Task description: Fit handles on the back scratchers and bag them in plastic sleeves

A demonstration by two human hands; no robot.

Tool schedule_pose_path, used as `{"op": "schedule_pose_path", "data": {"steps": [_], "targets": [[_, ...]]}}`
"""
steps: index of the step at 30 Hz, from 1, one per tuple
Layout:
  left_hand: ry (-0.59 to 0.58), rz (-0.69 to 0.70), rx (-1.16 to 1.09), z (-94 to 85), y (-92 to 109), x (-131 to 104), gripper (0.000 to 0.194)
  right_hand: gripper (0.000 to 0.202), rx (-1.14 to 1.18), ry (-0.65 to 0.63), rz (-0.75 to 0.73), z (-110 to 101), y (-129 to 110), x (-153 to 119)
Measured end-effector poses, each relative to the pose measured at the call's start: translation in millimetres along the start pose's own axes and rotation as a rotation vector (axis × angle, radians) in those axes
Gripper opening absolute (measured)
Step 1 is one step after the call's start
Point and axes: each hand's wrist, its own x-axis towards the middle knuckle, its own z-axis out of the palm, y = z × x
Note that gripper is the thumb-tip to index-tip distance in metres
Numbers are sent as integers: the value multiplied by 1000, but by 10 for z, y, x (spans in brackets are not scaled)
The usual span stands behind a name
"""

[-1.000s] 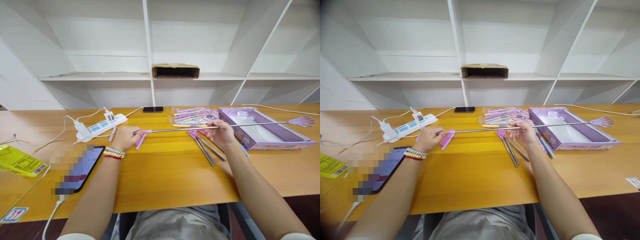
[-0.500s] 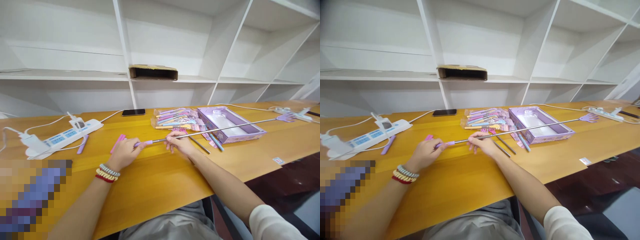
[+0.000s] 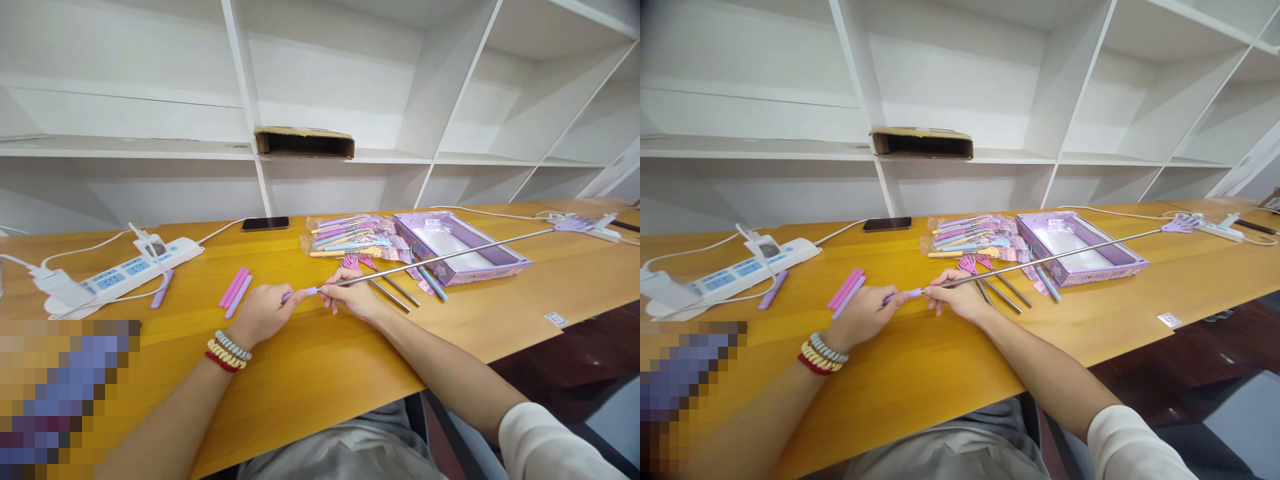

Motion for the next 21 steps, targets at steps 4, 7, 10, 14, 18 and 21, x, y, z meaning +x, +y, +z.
{"op": "schedule_pose_path", "data": {"steps": [4,7,10,14,18,21], "targets": [[-4,-10,64,-3,28,0,35,19,40,1,10,28,8,-24],[14,0,136,-19,46,-4,35,20,78,3,25,46,23,-34],[16,18,179,-38,64,-7,34,22,106,0,41,69,27,-29],[84,12,85,-75,55,13,31,21,109,-7,43,92,-25,-2],[217,-54,0,-167,-140,25,26,27,155,-10,46,-23,-179,34],[301,-86,-32,-283,-419,-8,25,32,228,127,14,-256,-361,55]]}}
